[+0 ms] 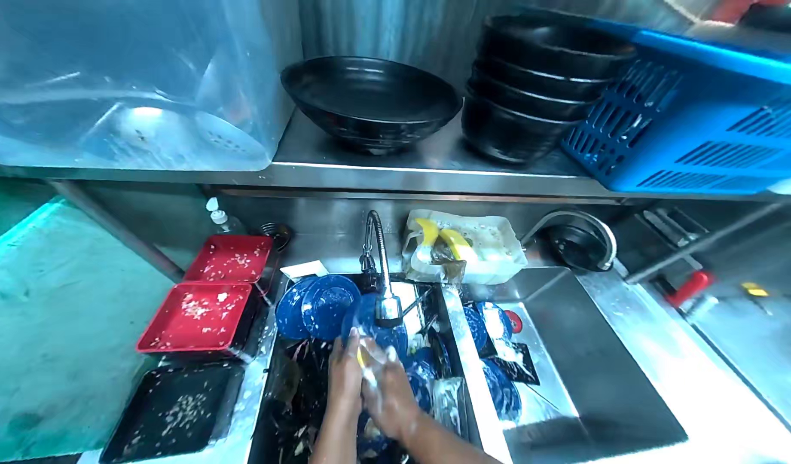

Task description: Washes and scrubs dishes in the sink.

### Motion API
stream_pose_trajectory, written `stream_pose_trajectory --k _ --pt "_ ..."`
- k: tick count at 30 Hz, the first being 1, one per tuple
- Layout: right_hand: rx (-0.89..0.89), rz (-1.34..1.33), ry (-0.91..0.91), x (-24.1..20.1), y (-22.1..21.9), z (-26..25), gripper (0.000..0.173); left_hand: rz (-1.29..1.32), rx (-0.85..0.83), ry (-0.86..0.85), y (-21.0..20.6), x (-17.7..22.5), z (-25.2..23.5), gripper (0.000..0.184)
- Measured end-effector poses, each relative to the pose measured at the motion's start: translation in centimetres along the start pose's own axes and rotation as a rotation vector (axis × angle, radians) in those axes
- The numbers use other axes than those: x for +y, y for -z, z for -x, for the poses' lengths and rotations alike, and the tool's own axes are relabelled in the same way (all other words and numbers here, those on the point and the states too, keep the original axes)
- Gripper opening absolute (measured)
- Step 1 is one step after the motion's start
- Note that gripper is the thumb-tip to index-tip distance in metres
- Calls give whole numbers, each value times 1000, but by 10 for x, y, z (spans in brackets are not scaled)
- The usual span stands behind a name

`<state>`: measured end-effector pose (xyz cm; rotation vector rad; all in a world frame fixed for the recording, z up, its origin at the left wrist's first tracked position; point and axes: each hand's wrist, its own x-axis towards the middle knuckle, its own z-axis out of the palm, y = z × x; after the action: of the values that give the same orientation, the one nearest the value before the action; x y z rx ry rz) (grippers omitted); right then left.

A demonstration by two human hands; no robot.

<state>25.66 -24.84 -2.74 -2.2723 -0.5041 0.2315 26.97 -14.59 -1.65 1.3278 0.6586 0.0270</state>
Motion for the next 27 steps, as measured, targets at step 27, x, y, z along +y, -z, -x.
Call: stream_pose_trajectory --k 27 --pt "266 150 -442 12 23 -70 55 -259 83 -318 25 4 21 22"
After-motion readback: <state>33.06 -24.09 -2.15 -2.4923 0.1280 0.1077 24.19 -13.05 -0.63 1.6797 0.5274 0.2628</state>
